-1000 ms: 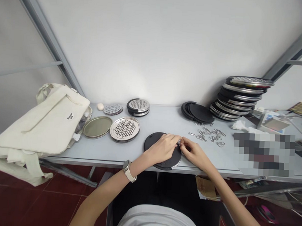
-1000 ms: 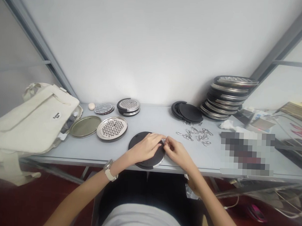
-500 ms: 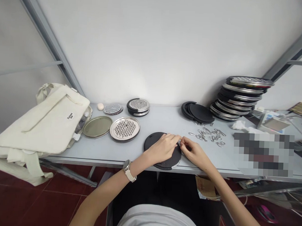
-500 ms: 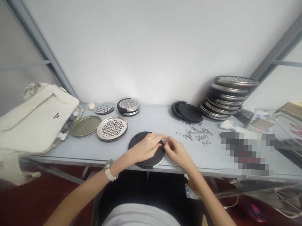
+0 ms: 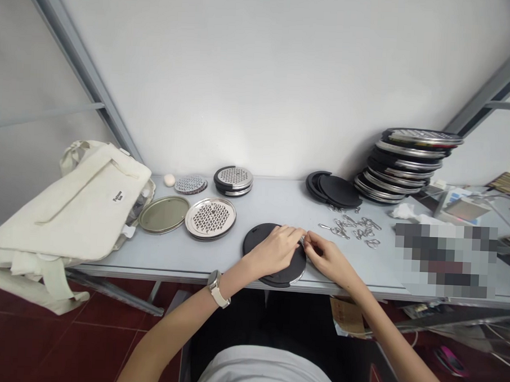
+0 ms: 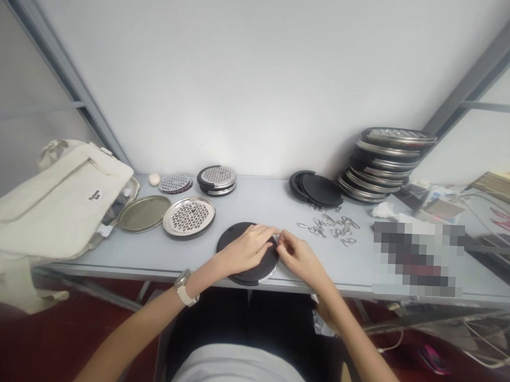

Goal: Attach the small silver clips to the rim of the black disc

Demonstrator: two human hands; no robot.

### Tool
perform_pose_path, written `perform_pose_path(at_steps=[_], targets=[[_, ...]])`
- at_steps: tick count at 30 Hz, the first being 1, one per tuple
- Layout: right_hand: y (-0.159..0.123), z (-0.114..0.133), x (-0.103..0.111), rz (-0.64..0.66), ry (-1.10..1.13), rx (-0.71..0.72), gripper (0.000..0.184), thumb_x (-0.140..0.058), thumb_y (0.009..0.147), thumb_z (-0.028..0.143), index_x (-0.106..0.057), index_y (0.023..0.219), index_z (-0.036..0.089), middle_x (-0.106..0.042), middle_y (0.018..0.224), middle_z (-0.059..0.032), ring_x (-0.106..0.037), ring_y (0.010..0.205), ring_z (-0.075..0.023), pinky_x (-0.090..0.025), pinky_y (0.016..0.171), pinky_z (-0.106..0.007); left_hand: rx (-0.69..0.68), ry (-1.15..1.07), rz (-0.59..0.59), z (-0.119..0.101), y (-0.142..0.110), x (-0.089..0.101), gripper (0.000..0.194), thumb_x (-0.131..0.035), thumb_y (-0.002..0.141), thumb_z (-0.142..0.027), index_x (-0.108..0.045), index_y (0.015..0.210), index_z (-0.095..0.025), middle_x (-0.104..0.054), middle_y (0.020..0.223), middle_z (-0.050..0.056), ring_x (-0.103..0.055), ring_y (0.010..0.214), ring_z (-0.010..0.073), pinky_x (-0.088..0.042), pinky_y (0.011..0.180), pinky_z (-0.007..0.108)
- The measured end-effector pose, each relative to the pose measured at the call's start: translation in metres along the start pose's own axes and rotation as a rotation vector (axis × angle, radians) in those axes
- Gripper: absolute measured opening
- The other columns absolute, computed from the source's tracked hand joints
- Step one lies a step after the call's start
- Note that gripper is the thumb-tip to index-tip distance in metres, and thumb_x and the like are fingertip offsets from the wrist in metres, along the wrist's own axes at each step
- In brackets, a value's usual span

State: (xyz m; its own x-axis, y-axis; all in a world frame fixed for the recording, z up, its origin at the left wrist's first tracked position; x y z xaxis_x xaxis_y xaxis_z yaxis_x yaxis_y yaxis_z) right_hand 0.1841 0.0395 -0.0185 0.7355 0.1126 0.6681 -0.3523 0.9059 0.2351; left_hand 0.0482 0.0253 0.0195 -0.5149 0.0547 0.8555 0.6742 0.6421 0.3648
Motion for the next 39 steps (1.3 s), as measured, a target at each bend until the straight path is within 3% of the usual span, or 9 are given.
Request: perform_pose_path(at_steps=[21,39], targets=[[-0.0014,0.0059,0.0014,0.009,-0.049,0.031,0.015,-0.042,0.085,0.02,-0.035,0.072,0.022,-0.041,0.061,0.0053,-0.04,0.057,-0.0127,-0.034,0.057,-0.026,0.005,0.03,0.016,-0.0003,0.0,-0.0002,0.019,-0.038,0.094,-0.011,-0.05,0.107,-0.016,-0.058,0.105,0.008,-0.054,0.103,0.0211,-0.042,0.093,0.035],[-0.0017,0.0079,0.002,0.002,-0.079,0.047,0.014,-0.041,0.083,0.019,-0.034,0.072,0.022,-0.041,0.061,0.0051,-0.04,0.057,-0.0131,-0.034,0.057,-0.026,-0.005,0.041,0.026,0.0,0.0002,-0.0016,0.021,-0.036,0.095,-0.01,-0.051,0.109,-0.016,-0.056,0.107,0.008,-0.053,0.104,0.0195,-0.041,0.097,0.034]])
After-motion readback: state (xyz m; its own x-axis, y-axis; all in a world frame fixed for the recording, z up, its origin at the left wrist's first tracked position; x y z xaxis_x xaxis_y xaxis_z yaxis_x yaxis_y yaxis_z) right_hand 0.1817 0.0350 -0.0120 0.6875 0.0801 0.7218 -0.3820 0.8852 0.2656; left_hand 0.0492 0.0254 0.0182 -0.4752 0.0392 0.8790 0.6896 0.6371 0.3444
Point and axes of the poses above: each hand's wrist, its own y-axis towards the middle knuckle, its own x-axis out of the back of the hand, z = x × y, the point moved 5 cm from there along y, towards the middle knuckle
